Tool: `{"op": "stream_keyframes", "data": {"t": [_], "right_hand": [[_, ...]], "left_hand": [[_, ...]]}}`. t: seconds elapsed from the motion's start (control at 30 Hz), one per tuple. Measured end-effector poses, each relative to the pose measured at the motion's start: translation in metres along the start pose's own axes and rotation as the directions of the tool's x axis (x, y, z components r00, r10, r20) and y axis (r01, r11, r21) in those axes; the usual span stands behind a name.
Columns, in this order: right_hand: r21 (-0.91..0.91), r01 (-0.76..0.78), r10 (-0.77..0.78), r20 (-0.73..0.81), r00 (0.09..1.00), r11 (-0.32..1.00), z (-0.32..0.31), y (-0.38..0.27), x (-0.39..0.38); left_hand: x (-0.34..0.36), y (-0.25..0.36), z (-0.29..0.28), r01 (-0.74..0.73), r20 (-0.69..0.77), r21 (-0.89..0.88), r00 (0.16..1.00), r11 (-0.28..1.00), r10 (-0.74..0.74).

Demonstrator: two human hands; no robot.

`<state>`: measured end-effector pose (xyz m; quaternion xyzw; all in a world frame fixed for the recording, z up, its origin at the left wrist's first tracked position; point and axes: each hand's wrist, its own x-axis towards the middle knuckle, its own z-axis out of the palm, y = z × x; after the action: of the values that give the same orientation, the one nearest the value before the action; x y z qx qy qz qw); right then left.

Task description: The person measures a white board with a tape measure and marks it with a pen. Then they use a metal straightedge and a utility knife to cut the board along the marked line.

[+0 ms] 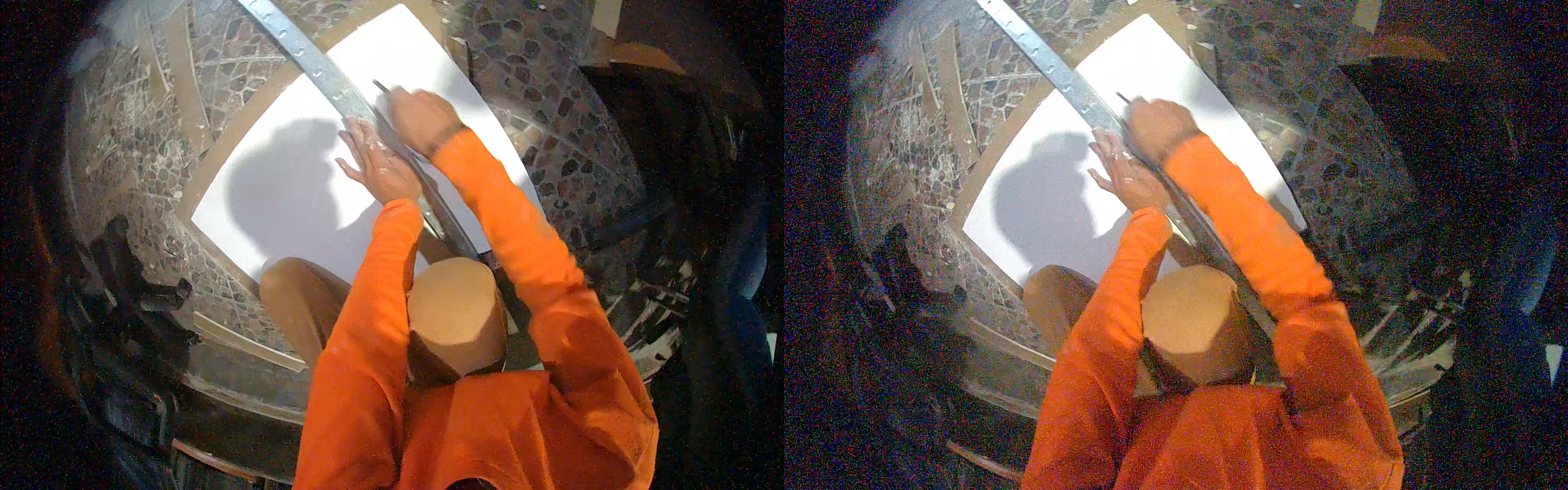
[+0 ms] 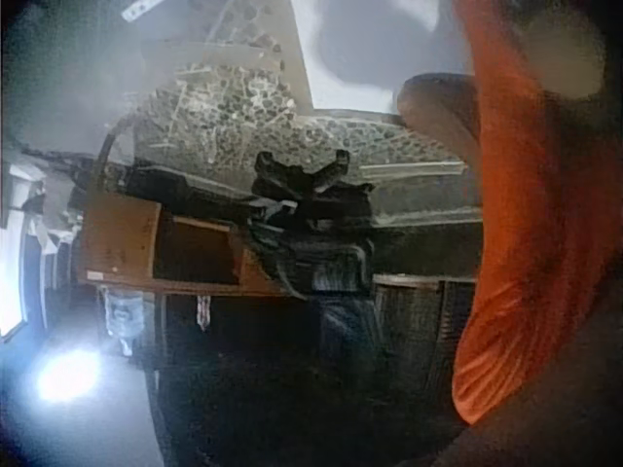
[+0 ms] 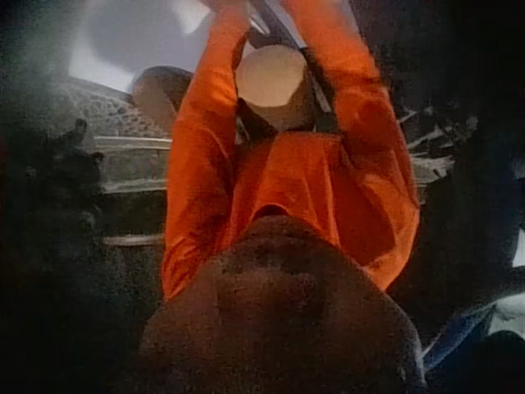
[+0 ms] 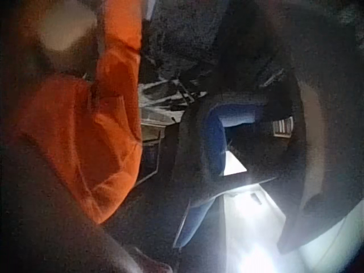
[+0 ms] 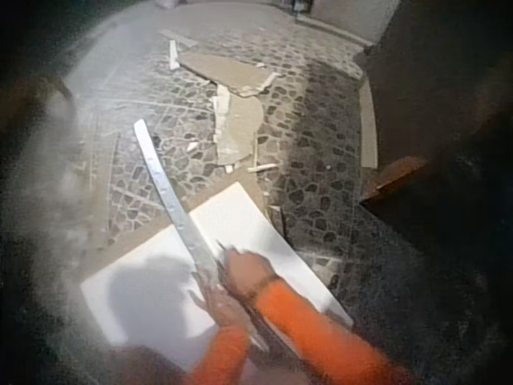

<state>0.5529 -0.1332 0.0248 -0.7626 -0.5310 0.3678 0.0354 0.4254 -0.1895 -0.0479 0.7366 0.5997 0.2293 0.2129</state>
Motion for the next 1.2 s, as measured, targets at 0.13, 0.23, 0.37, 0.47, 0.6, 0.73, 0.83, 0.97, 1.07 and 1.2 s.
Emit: {"op": "stream_keyframes", "data": {"t": [0.13,0.23,0.37,0.47,0.6,0.73,0.83,0.97,1.07,1.2], "right_hand": [[0.013,0.091,-0.091,-0.023,0.996,0.996,0.007,-0.035,0.067],[0.024,0.089,-0.087,-0.055,0.995,0.996,0.015,-0.042,0.085],[-0.033,0.119,-0.121,-0.087,0.989,0.992,0.014,-0.046,0.091],[-0.086,0.092,-0.101,-0.101,0.990,0.992,0.008,-0.047,0.096],[-0.129,0.124,-0.123,0.010,0.992,0.984,0.004,-0.052,0.091],[-0.122,0.182,-0.167,0.124,0.978,0.976,0.026,-0.023,0.046],[-0.036,0.123,-0.113,0.219,0.969,0.992,0.049,0.007,-0.007],[-0.002,0.026,-0.024,0.280,0.960,1.000,0.062,0.035,-0.074],[0.048,0.029,-0.039,0.231,0.972,0.998,0.097,0.061,-0.125],[0.104,-0.179,0.132,0.351,0.927,0.978,0.085,0.058,-0.198]], "left_hand": [[-0.001,-0.016,0.007,0.042,-0.002,0.028,0.999,0.999,-0.042],[-0.003,-0.020,0.008,0.055,-0.029,0.056,0.998,0.997,-0.054],[-0.004,-0.020,0.008,0.081,-0.021,0.006,0.997,0.997,-0.080],[-0.004,-0.020,0.014,0.047,-0.041,-0.014,0.998,0.999,-0.047],[-0.005,-0.023,0.015,0.055,-0.043,-0.033,0.997,0.998,-0.057],[-0.004,-0.016,0.006,0.056,-0.057,-0.055,0.997,0.997,-0.059],[-0.002,-0.012,0.002,0.045,-0.040,-0.005,0.998,0.999,-0.045],[-0.002,-0.011,0.005,0.029,0.004,0.027,1.000,0.999,-0.029],[0.000,-0.009,0.001,-0.005,-0.032,0.017,0.999,1.000,0.006],[-0.001,-0.009,0.003,-0.015,-0.019,0.027,1.000,1.000,0.016]]}}
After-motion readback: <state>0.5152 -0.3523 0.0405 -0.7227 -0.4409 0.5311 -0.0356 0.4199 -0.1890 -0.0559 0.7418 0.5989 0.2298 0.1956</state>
